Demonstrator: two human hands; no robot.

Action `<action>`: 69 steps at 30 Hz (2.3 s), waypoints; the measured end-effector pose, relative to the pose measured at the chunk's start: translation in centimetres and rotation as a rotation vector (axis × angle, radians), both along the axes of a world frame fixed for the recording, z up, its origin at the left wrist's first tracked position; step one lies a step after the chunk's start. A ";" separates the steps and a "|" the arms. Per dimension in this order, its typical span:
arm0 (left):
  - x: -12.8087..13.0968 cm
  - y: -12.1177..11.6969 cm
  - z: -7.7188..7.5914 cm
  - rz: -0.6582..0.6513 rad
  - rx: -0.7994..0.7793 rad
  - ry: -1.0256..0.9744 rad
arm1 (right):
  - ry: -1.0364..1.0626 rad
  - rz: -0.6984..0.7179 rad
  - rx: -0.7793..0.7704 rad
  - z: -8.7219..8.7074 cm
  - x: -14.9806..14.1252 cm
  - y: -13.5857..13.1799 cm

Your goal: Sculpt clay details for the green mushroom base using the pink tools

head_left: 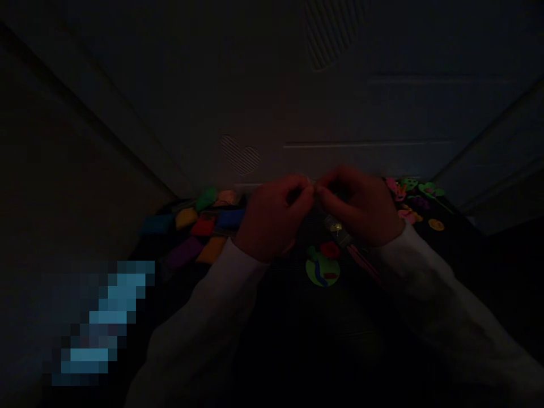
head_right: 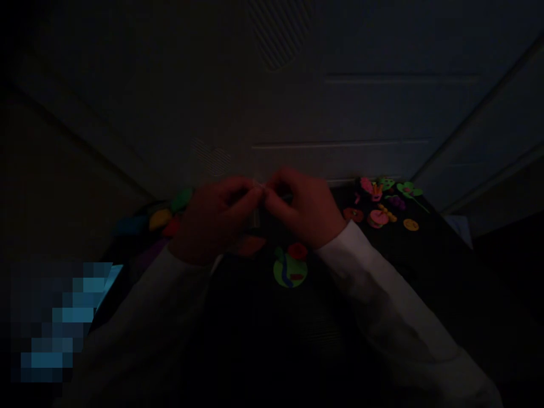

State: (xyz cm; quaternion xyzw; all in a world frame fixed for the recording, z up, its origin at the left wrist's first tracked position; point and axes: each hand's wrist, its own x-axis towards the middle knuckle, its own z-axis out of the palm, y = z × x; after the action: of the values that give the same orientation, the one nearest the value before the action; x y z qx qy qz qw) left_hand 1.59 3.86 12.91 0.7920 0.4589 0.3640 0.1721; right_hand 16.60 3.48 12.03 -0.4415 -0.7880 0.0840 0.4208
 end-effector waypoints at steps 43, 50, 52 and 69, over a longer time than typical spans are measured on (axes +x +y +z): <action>-2.9 1.4 0.2 0.042 -0.282 -0.354 | 0.447 0.142 -0.210 -1.2 0.7 1.7; -2.8 0.8 0.7 -0.216 -0.578 -0.506 | 0.457 0.280 -0.334 -0.3 0.6 1.1; -2.7 0.6 0.8 -0.195 -0.557 -0.458 | 0.366 0.253 -0.314 0.0 0.5 0.9; -2.2 0.5 0.7 -0.219 -0.637 -0.440 | 0.005 0.187 -0.006 1.2 0.6 0.3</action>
State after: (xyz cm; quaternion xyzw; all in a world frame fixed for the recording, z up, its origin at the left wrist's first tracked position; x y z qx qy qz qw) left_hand -0.64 4.34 13.58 0.6464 0.4138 0.3441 0.5409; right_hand 17.22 3.76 13.21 -0.3669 -0.8246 0.1263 0.4117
